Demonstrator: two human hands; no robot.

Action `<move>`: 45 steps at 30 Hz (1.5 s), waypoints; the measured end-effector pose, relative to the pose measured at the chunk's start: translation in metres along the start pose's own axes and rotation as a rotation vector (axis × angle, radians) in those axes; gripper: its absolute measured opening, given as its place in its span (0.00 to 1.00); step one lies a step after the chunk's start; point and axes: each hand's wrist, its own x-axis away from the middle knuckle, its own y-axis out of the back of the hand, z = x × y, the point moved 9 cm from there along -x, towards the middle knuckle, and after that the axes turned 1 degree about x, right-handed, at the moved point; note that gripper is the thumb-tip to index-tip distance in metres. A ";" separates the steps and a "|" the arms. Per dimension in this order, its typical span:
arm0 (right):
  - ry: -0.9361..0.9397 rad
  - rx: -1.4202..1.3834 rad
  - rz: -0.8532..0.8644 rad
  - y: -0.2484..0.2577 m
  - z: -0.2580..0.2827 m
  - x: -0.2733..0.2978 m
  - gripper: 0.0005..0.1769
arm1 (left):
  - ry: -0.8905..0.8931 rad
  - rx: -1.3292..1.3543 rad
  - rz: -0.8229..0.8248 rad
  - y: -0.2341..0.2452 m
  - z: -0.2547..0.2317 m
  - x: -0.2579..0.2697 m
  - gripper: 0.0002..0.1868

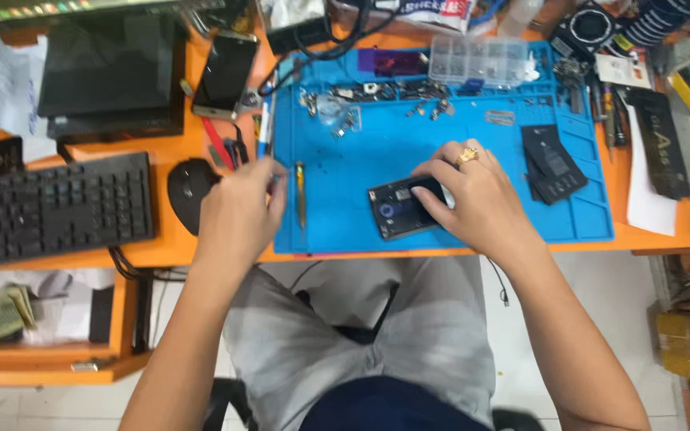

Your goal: The person uses a screwdriver to work on the back of a disassembled smartphone placed on a blue mat. They briefly use a computer keyboard and mouse before returning to the phone to continue using the screwdriver on its internal components.

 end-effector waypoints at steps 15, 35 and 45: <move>0.146 -0.011 0.036 -0.014 -0.035 0.017 0.14 | 0.145 0.266 -0.365 -0.027 -0.018 0.021 0.07; 0.263 -0.308 0.422 -0.041 -0.019 -0.039 0.07 | -0.124 0.645 -0.301 -0.084 -0.106 0.004 0.33; 0.260 -0.307 0.381 -0.052 -0.027 -0.033 0.03 | -0.340 0.569 -0.288 -0.062 -0.135 -0.002 0.21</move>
